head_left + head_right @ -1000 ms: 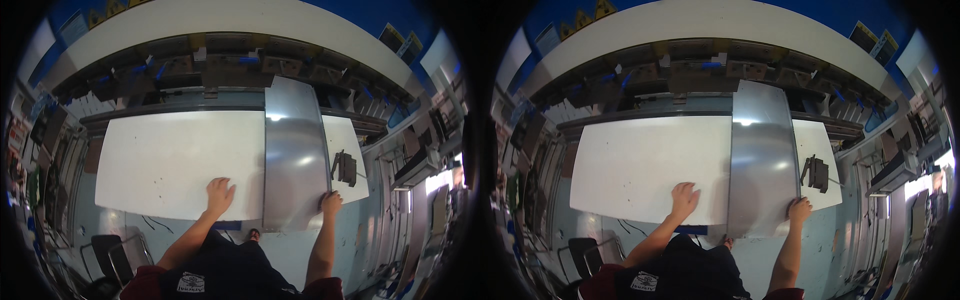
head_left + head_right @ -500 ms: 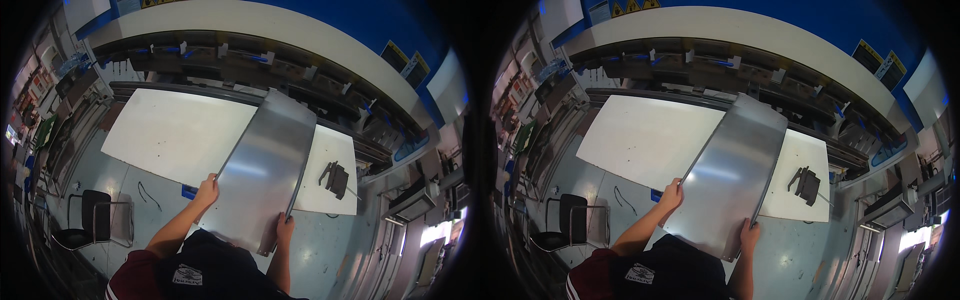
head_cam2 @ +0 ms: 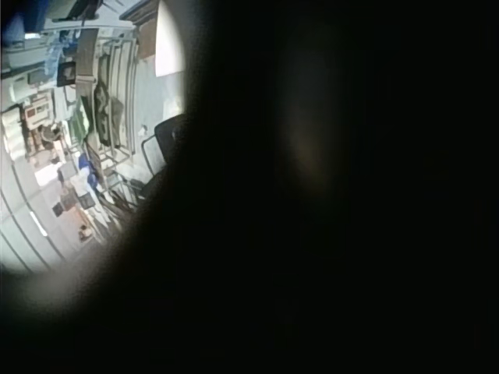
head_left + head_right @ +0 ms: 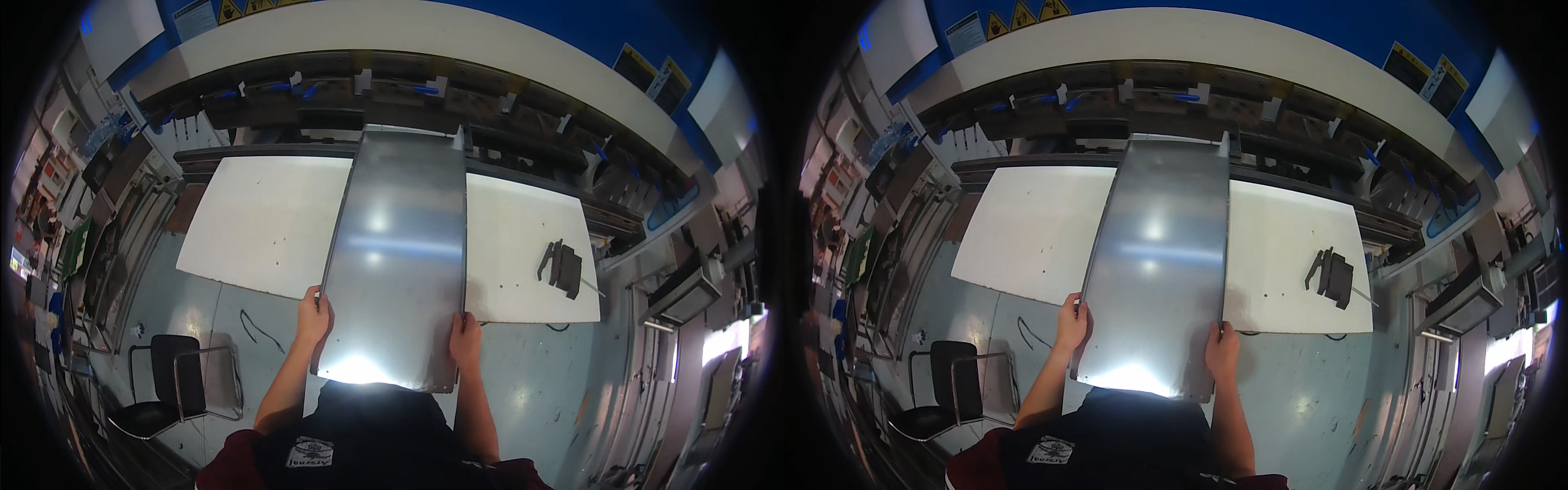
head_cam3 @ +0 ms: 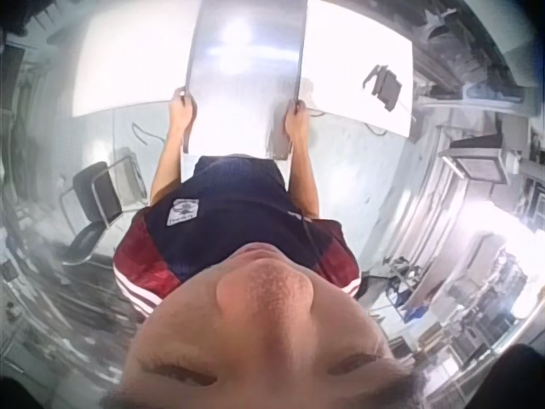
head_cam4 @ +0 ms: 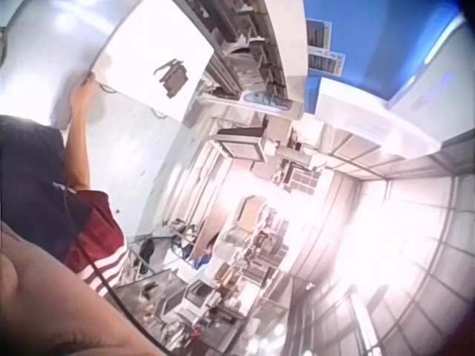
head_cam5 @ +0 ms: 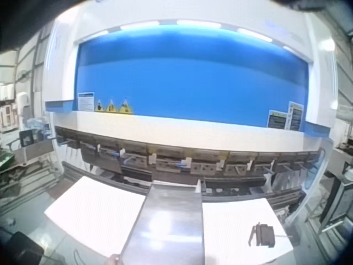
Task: The person places metal sheets into a press brake machine, adjusts the clamps, and bends the sheets. They repeat this process for multiple sheets, occasionally interacting with the machine's control screen.
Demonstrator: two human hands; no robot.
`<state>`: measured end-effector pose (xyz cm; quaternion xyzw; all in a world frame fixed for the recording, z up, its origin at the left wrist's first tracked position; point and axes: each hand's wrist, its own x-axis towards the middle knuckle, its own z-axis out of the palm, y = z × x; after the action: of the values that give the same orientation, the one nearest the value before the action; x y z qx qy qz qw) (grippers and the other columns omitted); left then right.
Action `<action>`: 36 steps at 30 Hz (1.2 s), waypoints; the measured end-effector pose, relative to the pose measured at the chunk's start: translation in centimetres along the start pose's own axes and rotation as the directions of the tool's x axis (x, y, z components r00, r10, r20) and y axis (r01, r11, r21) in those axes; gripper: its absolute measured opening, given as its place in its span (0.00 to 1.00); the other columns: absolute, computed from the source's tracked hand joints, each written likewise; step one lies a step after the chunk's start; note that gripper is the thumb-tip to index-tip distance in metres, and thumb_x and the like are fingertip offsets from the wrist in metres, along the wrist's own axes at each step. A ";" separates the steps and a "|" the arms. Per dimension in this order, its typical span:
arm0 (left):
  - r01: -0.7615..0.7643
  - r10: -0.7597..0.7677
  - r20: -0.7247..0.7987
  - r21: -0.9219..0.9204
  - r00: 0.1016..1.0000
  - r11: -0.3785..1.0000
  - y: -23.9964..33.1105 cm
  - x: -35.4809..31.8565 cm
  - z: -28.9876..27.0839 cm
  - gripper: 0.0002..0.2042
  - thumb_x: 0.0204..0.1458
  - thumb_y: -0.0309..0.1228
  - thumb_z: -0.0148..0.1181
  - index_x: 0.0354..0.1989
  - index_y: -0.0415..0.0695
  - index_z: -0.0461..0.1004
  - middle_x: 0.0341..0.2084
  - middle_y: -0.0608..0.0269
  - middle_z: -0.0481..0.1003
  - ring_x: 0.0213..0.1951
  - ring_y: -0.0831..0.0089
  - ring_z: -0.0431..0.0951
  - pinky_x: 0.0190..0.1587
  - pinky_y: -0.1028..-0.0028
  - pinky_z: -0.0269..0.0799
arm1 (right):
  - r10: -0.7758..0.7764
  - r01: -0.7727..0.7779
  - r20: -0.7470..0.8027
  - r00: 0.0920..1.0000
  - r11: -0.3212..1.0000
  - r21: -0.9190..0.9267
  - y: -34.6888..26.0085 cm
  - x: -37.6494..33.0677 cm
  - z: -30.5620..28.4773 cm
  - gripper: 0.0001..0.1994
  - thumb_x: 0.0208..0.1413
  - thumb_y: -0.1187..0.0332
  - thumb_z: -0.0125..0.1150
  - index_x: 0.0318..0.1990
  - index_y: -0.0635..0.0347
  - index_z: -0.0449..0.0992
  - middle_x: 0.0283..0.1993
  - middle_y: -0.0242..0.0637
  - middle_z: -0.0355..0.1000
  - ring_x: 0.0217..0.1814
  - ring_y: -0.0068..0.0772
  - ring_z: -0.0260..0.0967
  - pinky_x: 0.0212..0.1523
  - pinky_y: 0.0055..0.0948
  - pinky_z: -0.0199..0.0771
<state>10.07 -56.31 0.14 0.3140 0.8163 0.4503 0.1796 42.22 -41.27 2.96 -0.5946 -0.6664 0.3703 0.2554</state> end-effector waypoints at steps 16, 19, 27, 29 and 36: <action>-0.061 0.063 0.033 -0.058 0.997 0.996 0.0 2.5 -2.7 0.16 0.63 0.28 0.56 0.58 0.34 0.74 0.30 0.49 0.82 0.30 0.66 0.81 0.34 0.67 0.76 | 0.017 -0.013 -0.051 0.999 0.997 0.072 -0.6 -0.3 1.9 0.20 0.68 0.59 0.54 0.48 0.74 0.76 0.38 0.63 0.78 0.43 0.67 0.76 0.44 0.51 0.74; -0.067 0.068 0.027 -0.030 0.997 0.997 -0.3 2.8 -2.8 0.17 0.64 0.28 0.56 0.58 0.34 0.74 0.30 0.50 0.82 0.30 0.68 0.81 0.34 0.68 0.75 | 0.004 0.003 -0.068 0.998 0.995 0.102 -0.8 -0.2 2.3 0.19 0.68 0.60 0.55 0.46 0.73 0.76 0.36 0.62 0.77 0.41 0.66 0.77 0.42 0.50 0.74; -0.023 0.023 0.008 -0.038 1.000 0.999 -0.6 2.8 -2.0 0.16 0.64 0.28 0.56 0.58 0.34 0.73 0.29 0.51 0.81 0.30 0.69 0.79 0.35 0.69 0.74 | 0.028 -0.024 -0.045 0.999 0.995 0.094 -1.9 0.1 0.7 0.17 0.67 0.63 0.55 0.48 0.72 0.77 0.33 0.61 0.78 0.41 0.65 0.78 0.43 0.52 0.75; -0.041 0.043 0.022 -0.072 0.999 0.997 -0.4 2.6 -1.9 0.16 0.64 0.28 0.57 0.58 0.34 0.74 0.29 0.52 0.81 0.30 0.69 0.79 0.35 0.69 0.74 | 0.018 -0.016 -0.028 0.999 0.997 0.078 -1.7 0.2 0.6 0.17 0.67 0.62 0.55 0.48 0.72 0.77 0.35 0.62 0.78 0.41 0.65 0.78 0.43 0.52 0.75; -0.081 0.082 0.026 -0.033 0.996 0.996 -1.5 5.2 0.0 0.16 0.65 0.28 0.54 0.58 0.34 0.74 0.29 0.52 0.81 0.30 0.70 0.79 0.35 0.69 0.74 | -0.063 0.073 -0.154 0.986 0.996 0.056 -0.1 2.9 3.0 0.16 0.68 0.60 0.55 0.46 0.69 0.77 0.35 0.63 0.77 0.42 0.69 0.75 0.43 0.56 0.75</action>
<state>5.72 -53.41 -1.16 0.3503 0.7929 0.4659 0.1773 39.32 -38.99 0.91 -0.5899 -0.6531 0.3352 0.3363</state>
